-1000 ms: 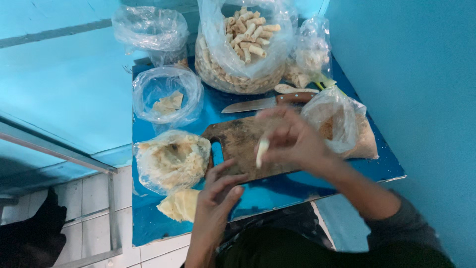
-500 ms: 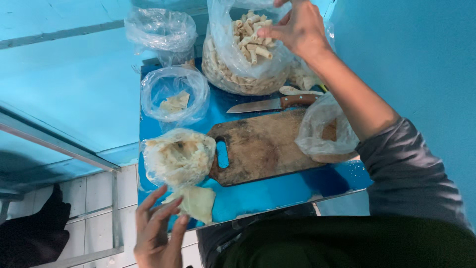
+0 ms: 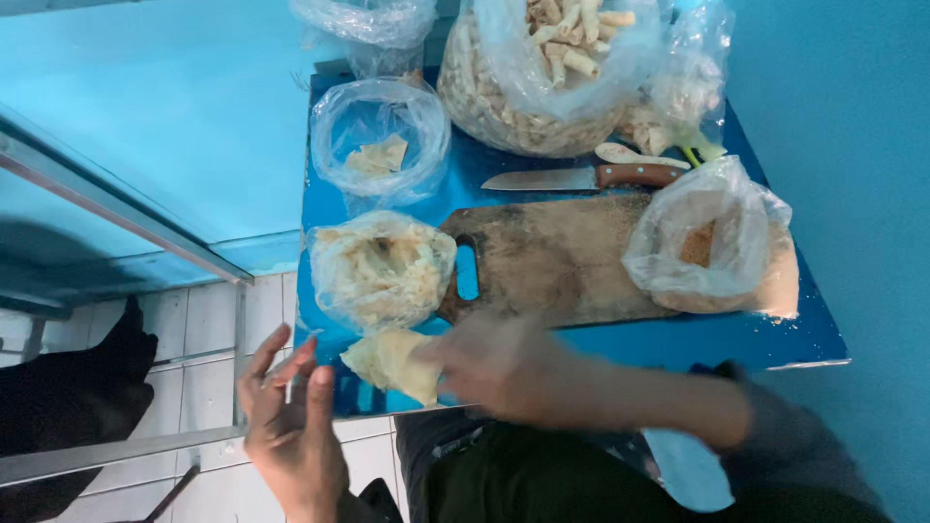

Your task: The person sits at a small blue table and folds square dough wrappers into filled triangular pastries. They place filling from a plastic bag onto a wrapper on the cutting board, fold the wrapper over by hand, and set the finished pastry on a growing pile beside the board.

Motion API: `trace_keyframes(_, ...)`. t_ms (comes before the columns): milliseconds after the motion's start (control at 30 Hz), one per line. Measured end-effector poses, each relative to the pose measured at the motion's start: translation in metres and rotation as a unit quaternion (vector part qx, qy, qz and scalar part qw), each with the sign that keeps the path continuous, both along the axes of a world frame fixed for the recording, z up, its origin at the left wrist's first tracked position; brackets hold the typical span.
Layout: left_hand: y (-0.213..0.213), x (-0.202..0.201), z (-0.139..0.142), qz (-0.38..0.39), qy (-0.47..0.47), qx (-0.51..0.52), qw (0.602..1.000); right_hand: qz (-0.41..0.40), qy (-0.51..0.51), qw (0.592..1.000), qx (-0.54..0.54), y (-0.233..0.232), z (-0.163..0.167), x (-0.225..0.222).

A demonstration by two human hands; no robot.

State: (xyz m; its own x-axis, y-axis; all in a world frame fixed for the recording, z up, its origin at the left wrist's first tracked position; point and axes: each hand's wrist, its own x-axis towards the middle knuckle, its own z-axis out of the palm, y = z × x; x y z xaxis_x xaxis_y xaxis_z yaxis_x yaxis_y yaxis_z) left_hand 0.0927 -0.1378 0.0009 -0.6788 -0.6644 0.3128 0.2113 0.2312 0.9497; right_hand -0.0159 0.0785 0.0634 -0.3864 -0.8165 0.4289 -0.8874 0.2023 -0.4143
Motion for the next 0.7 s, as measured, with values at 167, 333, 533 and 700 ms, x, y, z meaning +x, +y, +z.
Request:
trace_keyframes(167, 0.016, -0.009, 0.0, -0.019, 0.021, 0.017, 0.999, -0.051, 0.14, 0.985, 0.091, -0.043, -0.032, 0.035)
trace_keyframes(333, 0.019, -0.009, -0.005, -0.004, -0.024, 0.011, 1.0, -0.031, -0.082, 0.996, 0.008, -0.031, -0.047, 0.006)
trace_keyframes(533, 0.038, -0.008, -0.005, -0.017, -0.037, 0.004, 0.999, -0.073, -0.513, 0.843, -0.147, -0.012, -0.044, -0.022)
trace_keyframes(700, 0.047, -0.009, -0.004, -0.095, -0.063, 0.042, 0.993, -0.205, -0.161, 0.965, -0.042, 0.039, -0.027, -0.027)
